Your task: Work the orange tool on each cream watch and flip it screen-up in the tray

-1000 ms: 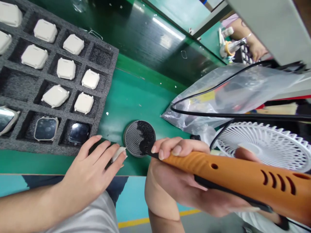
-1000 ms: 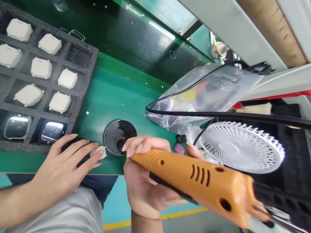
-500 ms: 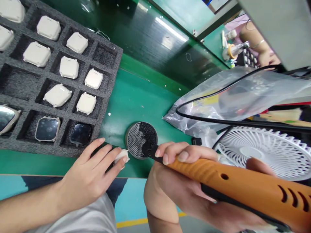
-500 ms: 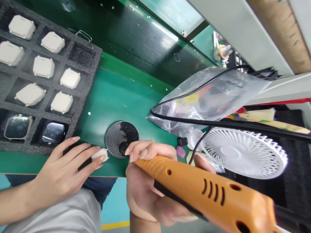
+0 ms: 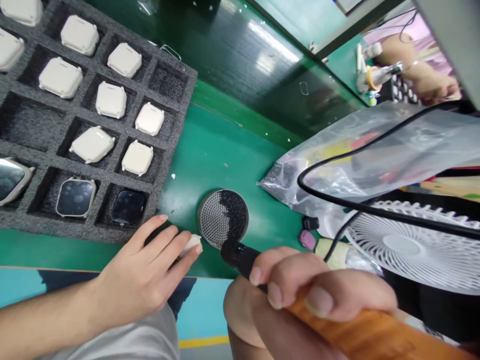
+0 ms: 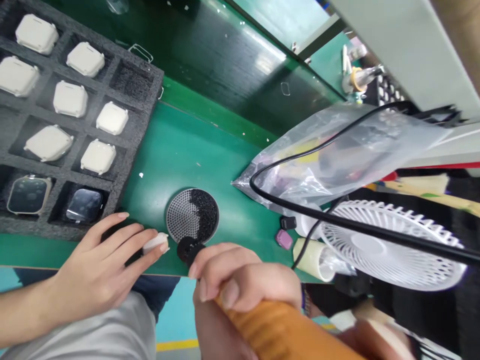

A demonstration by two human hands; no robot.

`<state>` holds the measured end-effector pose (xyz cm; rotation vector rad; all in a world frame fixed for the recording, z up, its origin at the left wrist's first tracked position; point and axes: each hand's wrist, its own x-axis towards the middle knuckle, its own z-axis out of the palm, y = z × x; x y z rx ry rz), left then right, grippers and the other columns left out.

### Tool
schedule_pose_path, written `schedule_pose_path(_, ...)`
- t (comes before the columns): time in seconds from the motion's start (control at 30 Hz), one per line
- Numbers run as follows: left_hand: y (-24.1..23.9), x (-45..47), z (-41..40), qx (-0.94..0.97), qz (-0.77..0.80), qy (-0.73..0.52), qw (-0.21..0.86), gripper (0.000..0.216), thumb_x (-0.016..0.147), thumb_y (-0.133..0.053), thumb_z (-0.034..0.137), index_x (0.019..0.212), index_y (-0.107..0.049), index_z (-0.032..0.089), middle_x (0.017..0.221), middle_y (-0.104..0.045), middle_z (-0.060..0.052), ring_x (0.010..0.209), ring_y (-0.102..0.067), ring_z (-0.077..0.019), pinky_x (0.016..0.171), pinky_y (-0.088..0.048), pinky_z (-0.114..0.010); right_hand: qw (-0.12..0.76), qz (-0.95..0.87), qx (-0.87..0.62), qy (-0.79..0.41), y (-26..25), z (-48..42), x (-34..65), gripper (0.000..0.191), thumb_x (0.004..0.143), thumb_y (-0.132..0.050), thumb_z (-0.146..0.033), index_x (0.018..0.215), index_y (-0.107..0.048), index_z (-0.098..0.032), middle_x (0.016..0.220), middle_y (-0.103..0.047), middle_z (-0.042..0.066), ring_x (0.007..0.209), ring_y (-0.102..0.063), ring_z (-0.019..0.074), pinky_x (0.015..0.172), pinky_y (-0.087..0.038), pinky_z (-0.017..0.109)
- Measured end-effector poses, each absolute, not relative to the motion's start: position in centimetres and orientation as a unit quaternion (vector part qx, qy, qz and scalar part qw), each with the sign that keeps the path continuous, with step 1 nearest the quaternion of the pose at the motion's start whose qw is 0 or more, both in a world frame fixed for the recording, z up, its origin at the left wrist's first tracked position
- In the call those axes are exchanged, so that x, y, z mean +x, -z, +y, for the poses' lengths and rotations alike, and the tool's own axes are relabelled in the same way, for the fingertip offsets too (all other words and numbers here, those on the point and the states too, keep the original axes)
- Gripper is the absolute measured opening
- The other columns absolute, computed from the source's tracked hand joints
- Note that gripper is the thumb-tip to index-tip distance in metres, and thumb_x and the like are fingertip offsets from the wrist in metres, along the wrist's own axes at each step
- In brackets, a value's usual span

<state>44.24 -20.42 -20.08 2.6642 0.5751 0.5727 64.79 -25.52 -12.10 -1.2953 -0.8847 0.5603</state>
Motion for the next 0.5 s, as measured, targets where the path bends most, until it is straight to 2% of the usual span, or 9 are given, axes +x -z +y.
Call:
schedule_pose_path(0.13, 20.0, 44.3, -20.4, 0.942, 0.203, -0.199, 0.179, 0.048, 0.096, -0.057, 0.012, 0.141, -0.071, 0.014, 0.138, -0.072, -0.010, 0.123, -0.063, -0.0289, 0.130, -0.031, -0.059, 0.655, -0.457, -0.516, -0.310, 13.1, -25.6, 65.2, 0.019, 0.103, -0.062, -0.045, 0.104, -0.075, -0.032, 0.069, -0.065, -0.007, 0.044, -0.046, 0.0102, 0.044, -0.050, 0.030)
schedule_pose_path(0.3, 19.9, 44.3, -20.3, 0.939, 0.208, -0.204, 0.181, 0.042, 0.099, -0.058, 0.014, 0.138, -0.073, 0.016, 0.138, -0.072, -0.010, 0.124, -0.062, -0.0284, 0.131, -0.031, -0.057, 0.696, -0.355, -0.566, -0.262, 13.1, -24.9, 63.9, 0.018, 0.099, -0.069, -0.042, 0.088, -0.074, -0.029, 0.061, -0.057, -0.009, 0.043, -0.045, 0.0104, 0.045, -0.050, 0.030)
schedule_pose_path(0.5, 19.9, 44.5, -20.3, 0.936, 0.208, -0.219, 0.179, 0.039, 0.101, -0.057, 0.017, 0.137, -0.073, 0.015, 0.137, -0.073, -0.011, 0.123, -0.063, -0.0291, 0.130, -0.032, -0.057, 0.661, -0.453, -0.512, -0.309, 14.0, -24.8, 64.9, 0.018, 0.104, -0.061, -0.042, 0.101, -0.076, -0.031, 0.062, -0.061, -0.008, 0.041, -0.045, 0.0101, 0.042, -0.049, 0.028)
